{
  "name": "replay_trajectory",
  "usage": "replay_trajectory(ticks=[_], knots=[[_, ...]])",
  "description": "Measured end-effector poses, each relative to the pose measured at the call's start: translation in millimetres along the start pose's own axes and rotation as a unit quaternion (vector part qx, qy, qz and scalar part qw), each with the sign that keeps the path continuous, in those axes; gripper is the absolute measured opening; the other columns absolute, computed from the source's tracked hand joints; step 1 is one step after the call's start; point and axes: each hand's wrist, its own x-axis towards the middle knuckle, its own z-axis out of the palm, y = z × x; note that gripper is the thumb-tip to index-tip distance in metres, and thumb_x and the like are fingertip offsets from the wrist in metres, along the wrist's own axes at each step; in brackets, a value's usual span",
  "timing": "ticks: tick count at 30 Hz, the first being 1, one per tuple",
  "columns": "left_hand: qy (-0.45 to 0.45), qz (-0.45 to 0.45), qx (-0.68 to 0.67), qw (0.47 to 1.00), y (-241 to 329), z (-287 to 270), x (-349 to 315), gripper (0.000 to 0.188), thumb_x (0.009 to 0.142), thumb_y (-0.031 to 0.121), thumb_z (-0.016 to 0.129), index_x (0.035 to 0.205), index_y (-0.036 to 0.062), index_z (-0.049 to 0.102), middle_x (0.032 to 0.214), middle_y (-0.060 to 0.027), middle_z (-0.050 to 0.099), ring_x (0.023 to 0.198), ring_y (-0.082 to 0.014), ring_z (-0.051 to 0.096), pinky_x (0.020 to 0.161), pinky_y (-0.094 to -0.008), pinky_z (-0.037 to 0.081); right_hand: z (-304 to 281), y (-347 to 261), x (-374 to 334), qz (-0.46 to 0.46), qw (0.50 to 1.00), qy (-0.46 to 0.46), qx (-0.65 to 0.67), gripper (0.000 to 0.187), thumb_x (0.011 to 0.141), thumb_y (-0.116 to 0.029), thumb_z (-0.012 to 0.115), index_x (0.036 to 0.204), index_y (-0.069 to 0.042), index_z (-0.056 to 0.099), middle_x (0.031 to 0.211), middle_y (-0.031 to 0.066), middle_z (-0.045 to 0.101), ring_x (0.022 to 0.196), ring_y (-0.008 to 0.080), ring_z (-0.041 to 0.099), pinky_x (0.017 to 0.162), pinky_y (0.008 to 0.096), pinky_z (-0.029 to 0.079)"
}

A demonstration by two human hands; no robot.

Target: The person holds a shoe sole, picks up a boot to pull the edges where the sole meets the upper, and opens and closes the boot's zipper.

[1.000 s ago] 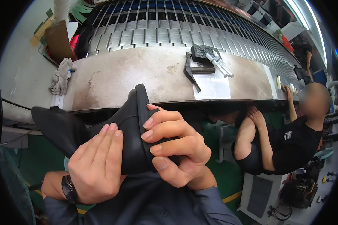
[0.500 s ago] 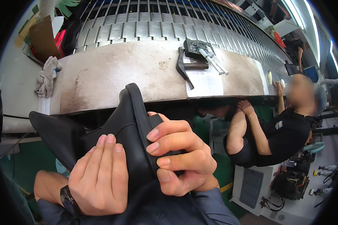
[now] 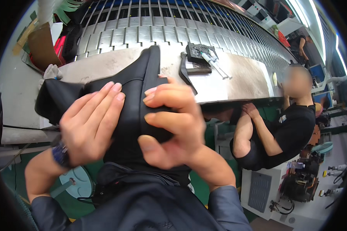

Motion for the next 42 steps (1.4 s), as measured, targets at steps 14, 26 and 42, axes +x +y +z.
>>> replay_trajectory(ticks=[14, 26, 42], knots=[[-0.019, -0.219, -0.174, 0.960, 39, 91, -111, 0.112, 0.090, 0.080, 0.068, 0.158, -0.0058, 0.047, 0.162, -0.0305, 0.053, 0.154, -0.0450, 0.048, 0.128, -0.0725, 0.020, 51, 16, -117, 0.316, 0.946, -0.056, 0.053, 0.094, 0.102, -0.040, 0.074, 0.163, 0.016, 0.029, 0.156, 0.0390, 0.052, 0.147, 0.0464, 0.054, 0.124, 0.0488, 0.040], [0.114, -0.323, -0.155, 0.927, 34, 133, -106, 0.087, 0.081, 0.041, 0.082, 0.151, -0.0026, 0.056, 0.154, -0.0237, 0.063, 0.146, -0.0384, 0.059, 0.132, -0.0615, 0.021, 48, 93, 18, -0.128, 0.892, -0.405, -0.154, 0.041, 0.079, -0.021, 0.079, 0.118, -0.008, 0.081, 0.118, 0.0061, 0.070, 0.109, 0.0224, 0.068, 0.117, 0.0560, 0.046], [0.123, -0.381, -0.170, 0.900, 42, 128, -96, 0.079, 0.096, 0.058, 0.071, 0.146, -0.0026, 0.061, 0.147, -0.0230, 0.068, 0.140, -0.0372, 0.064, 0.132, -0.0620, 0.019, 57, 116, 20, -0.118, 0.916, -0.382, -0.017, 0.031, 0.071, -0.015, 0.078, 0.101, -0.011, 0.069, 0.103, 0.0052, 0.067, 0.090, 0.0231, 0.064, 0.085, 0.0422, 0.044]])
